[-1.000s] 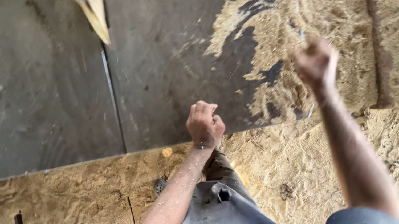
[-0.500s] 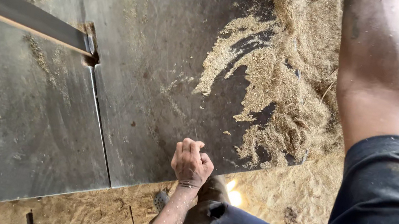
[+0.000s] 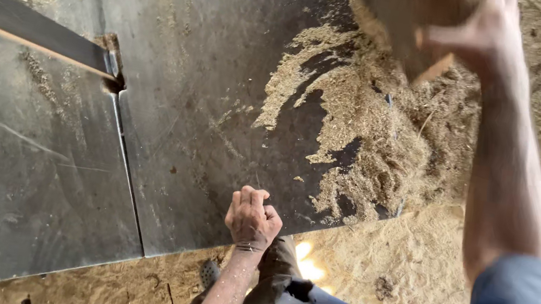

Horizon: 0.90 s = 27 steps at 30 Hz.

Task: The person feeds logs into a vertical bandsaw, guiding them with both hands to cut them into smaller pieces. The person repeatedly repositions the logs and removes cut sections as the sawing progresses.

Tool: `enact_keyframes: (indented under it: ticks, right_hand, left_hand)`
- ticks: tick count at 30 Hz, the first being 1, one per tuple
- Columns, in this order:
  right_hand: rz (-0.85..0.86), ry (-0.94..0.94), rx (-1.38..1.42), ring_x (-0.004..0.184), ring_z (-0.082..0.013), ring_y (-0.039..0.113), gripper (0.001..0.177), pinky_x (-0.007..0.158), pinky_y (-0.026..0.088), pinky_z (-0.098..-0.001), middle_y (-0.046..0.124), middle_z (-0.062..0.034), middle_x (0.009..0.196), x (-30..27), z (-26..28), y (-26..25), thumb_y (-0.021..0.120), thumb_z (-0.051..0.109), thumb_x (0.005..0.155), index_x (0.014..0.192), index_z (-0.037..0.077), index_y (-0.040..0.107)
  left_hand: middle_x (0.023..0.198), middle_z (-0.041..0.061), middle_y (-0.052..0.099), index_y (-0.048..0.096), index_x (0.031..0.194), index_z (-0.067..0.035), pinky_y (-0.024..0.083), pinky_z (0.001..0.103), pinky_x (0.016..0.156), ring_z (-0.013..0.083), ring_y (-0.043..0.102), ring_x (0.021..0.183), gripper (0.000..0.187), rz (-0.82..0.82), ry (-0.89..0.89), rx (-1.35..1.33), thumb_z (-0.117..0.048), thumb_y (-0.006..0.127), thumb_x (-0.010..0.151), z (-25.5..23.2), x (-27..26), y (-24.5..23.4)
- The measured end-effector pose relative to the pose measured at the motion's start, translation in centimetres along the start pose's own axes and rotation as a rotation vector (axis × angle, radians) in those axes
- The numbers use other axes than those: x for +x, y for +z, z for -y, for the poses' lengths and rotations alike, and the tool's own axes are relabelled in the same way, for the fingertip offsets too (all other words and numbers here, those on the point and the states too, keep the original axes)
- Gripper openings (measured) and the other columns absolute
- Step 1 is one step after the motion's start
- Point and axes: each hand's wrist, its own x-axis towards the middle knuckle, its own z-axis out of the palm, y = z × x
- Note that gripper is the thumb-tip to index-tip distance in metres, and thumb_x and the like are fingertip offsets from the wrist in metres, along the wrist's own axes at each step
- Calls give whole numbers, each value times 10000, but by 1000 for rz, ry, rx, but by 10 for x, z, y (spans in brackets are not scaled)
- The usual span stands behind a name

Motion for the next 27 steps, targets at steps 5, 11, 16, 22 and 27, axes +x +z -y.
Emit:
enact_keyframes:
  ticks: [5, 11, 16, 22, 27]
  right_hand:
    - [244, 477, 289, 1253, -333, 596, 1095, 1007, 593, -480, 549, -238, 1414, -143, -21, -28, 901, 382, 596, 1491, -49, 440]
    - [-360, 715, 799, 1376, -352, 534, 754, 1147, 461, -570, 540, -213, 1460, -331, -76, 2, 617, 548, 965, 1500, 24, 526]
    - [-533, 1066, 1344, 1462, -357, 482, 774, 1195, 443, -527, 504, -174, 1563, -427, -137, 35, 554, 624, 1010, 1526, 51, 477]
    - [-416, 1255, 1570, 1432, -367, 483, 925, 1105, 447, -549, 497, -156, 1602, -464, -142, 43, 569, 749, 863, 1557, 143, 485]
    - [-394, 1197, 1587, 1373, -347, 520, 851, 1080, 475, -528, 518, -156, 1539, -456, -122, 77, 591, 659, 892, 1535, 109, 503]
  left_hand:
    - [912, 49, 584, 613, 909, -121, 531, 405, 679, 269, 594, 855, 239, 29, -24, -14, -32, 587, 689, -1, -1, -2]
    - [924, 74, 580, 631, 892, -112, 528, 434, 717, 289, 576, 875, 235, 55, -34, 19, -36, 587, 674, -7, -3, -5]
    - [941, 74, 586, 629, 907, -113, 524, 443, 726, 300, 580, 894, 236, 30, -23, -1, -44, 598, 684, -8, -3, -8]
    - [966, 75, 592, 623, 918, -118, 522, 452, 754, 309, 584, 922, 232, -19, 9, -43, -44, 613, 698, -6, -6, -12]
    - [969, 67, 603, 624, 912, -130, 521, 450, 767, 306, 592, 943, 245, -46, 11, -103, -46, 618, 682, 3, -8, -9]
